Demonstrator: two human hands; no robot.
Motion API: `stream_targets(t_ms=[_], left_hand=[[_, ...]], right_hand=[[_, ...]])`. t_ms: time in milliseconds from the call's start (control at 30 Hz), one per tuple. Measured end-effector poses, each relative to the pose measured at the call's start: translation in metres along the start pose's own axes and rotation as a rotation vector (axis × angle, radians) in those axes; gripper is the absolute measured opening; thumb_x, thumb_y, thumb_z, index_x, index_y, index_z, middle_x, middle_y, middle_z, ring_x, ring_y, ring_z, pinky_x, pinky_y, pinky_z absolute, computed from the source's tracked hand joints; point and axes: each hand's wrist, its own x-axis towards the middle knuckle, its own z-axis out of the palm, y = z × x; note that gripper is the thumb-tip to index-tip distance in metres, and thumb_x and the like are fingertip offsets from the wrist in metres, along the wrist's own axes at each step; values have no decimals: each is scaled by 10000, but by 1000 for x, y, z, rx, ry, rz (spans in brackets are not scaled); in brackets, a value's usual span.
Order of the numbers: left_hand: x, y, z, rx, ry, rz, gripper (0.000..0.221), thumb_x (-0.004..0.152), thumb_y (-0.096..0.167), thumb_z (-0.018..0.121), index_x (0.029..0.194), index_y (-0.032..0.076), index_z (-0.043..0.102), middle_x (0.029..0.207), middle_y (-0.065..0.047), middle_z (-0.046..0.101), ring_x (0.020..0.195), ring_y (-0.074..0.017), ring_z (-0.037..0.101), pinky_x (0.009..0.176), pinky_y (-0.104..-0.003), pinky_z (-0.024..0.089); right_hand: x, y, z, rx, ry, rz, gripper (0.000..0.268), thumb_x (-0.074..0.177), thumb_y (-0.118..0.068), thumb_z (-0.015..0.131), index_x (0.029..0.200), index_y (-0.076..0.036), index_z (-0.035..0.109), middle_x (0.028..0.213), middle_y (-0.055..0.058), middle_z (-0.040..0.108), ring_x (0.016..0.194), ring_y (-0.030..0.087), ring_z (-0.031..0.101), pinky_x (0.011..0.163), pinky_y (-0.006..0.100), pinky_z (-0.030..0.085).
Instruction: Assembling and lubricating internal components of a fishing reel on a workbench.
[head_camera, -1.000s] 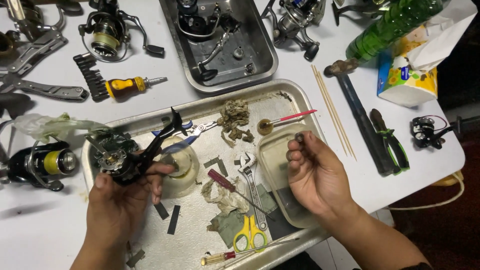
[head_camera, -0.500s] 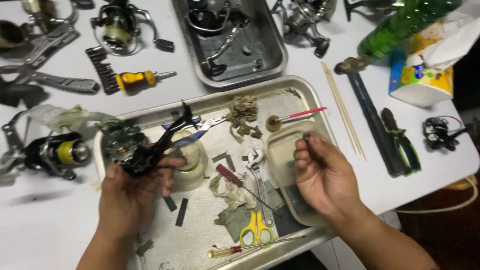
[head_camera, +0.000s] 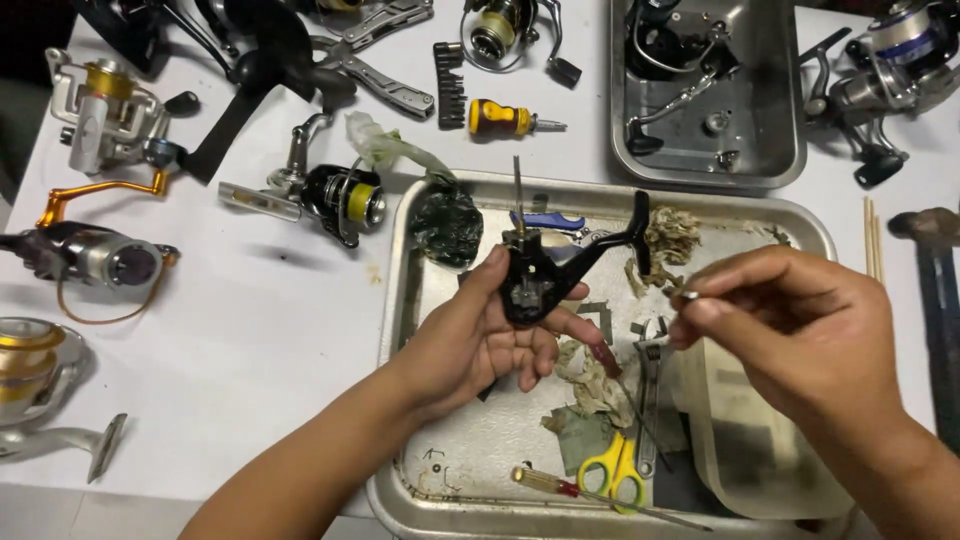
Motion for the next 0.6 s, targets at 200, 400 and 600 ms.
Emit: stream_targets(t_ms=[200,400,600], left_hand=[[6,-15,-7,25,-31,-66,733,1045,563,260,1265,-49,598,1111,-200,740,704,-154,617,600,-268,504],[8,-26,-15,24,-82,-28,544,1027,463,483,1223,-33,588,940,-154,647,850,-210,649,765,-306,590],[4,-19,-10,82,-152,111,679,1033,414,505,1593,57,364,927,-105,631,878,-200,641,757,-320,570]], right_hand=[[24,-15,36,-581,-404,-717,124,797,-61,797,881,2,731,850,125,791,766,205,801,760,267,691],[27,-4,40,-769,-444,-943,95,881,-106,752,904,-30,700,909,106,757,810,216,752,705,299,596],[28,6,36,-836,-445,-1002,172,877,-111,804,984,-12,713,998,137,744,857,237,749,773,326,612]])
